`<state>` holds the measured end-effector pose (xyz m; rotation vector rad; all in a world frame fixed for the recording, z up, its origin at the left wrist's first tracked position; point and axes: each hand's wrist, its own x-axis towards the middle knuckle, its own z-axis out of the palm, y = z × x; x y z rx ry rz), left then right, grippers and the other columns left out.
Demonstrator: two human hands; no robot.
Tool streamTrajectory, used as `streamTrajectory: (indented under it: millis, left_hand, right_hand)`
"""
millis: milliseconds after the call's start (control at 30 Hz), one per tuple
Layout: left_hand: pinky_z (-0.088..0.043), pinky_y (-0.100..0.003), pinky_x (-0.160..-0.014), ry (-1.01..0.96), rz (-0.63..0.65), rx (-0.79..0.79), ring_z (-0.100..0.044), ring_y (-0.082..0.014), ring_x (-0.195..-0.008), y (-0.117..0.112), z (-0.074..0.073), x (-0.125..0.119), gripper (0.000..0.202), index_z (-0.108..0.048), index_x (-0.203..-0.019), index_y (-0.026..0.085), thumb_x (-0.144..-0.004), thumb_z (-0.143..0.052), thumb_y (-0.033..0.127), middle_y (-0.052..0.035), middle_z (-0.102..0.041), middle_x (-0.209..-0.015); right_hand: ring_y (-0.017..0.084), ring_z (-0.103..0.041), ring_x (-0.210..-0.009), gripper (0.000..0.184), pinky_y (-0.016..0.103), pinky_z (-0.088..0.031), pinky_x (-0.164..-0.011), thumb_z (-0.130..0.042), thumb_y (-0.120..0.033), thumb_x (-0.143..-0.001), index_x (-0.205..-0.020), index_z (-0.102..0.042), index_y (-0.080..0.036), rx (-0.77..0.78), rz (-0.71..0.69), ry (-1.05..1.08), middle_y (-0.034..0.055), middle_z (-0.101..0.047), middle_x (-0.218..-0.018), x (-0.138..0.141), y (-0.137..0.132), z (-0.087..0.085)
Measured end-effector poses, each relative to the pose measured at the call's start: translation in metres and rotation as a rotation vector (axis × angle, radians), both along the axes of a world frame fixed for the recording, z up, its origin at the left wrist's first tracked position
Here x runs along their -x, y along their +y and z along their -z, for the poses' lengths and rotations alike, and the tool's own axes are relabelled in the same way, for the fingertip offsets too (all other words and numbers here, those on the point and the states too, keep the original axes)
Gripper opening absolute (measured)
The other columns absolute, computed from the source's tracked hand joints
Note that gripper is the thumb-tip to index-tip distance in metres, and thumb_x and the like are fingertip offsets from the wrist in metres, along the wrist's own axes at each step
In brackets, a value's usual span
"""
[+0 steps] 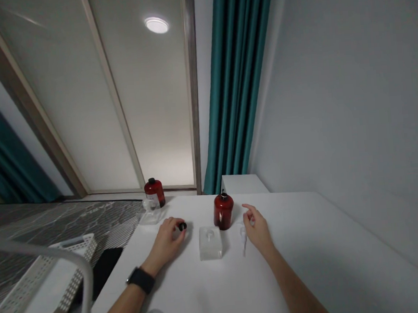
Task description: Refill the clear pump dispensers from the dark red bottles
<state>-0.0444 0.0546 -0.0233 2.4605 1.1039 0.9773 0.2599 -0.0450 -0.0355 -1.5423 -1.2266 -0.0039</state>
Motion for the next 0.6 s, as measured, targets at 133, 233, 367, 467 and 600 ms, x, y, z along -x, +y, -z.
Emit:
streamTrajectory:
  millis: [133,233,367,467,600]
  left_hand:
    - [-0.051,-0.036,-0.075,-0.272,-0.052,0.093,-0.059,-0.0218,-0.079,-0.020,-0.006,-0.016,0.017,-0.059,-0.098,0.020,-0.083,-0.060,0.027,-0.0036,-0.063,-0.087]
    - [-0.051,-0.036,-0.078,-0.341,0.046,0.060,-0.059,-0.0218,-0.086,-0.036,-0.016,-0.029,0.014,-0.059,-0.098,0.021,-0.085,-0.061,0.024,-0.0038,-0.063,-0.092]
    - [-0.050,-0.035,-0.081,-0.375,0.201,-0.013,-0.058,-0.0210,-0.092,-0.049,-0.031,-0.040,0.016,-0.057,-0.102,0.023,-0.088,-0.060,0.016,-0.0041,-0.063,-0.098]
    - [-0.049,-0.035,-0.083,-0.336,0.310,-0.028,-0.057,-0.0207,-0.093,-0.054,-0.041,-0.048,0.024,-0.057,-0.108,0.024,-0.087,-0.061,0.012,-0.0037,-0.063,-0.100]
    - [-0.049,-0.035,-0.083,-0.308,0.396,0.016,-0.057,-0.0209,-0.094,-0.057,-0.053,-0.065,0.026,-0.054,-0.106,0.024,-0.085,-0.063,0.010,-0.0036,-0.062,-0.101]
  right_hand:
    - [0.022,-0.056,-0.072,0.029,0.037,-0.046,-0.075,-0.046,-0.027,-0.090,-0.116,-0.054,-0.018,-0.082,0.060,0.002,0.0009,-0.059,-0.075,0.017,-0.001,-0.003]
    - [0.023,-0.057,-0.079,0.021,0.039,-0.045,-0.078,-0.048,-0.027,-0.091,-0.109,-0.056,-0.019,-0.138,0.044,-0.025,0.0039,-0.062,-0.081,0.033,-0.005,-0.008]
    - [0.022,-0.059,-0.081,0.016,0.036,-0.045,-0.077,-0.047,-0.026,-0.094,-0.090,-0.062,-0.023,-0.157,-0.081,-0.088,0.0037,-0.065,-0.083,0.059,-0.014,-0.022]
    - [0.021,-0.060,-0.086,0.017,0.034,-0.046,-0.079,-0.047,-0.025,-0.097,-0.093,-0.063,-0.024,-0.103,-0.252,-0.056,0.0033,-0.066,-0.088,0.073,-0.022,-0.032]
    - [0.020,-0.062,-0.091,0.017,0.032,-0.049,-0.079,-0.047,-0.031,-0.099,-0.106,-0.061,-0.023,-0.078,-0.414,0.109,0.0046,-0.066,-0.097,0.079,-0.026,-0.036]
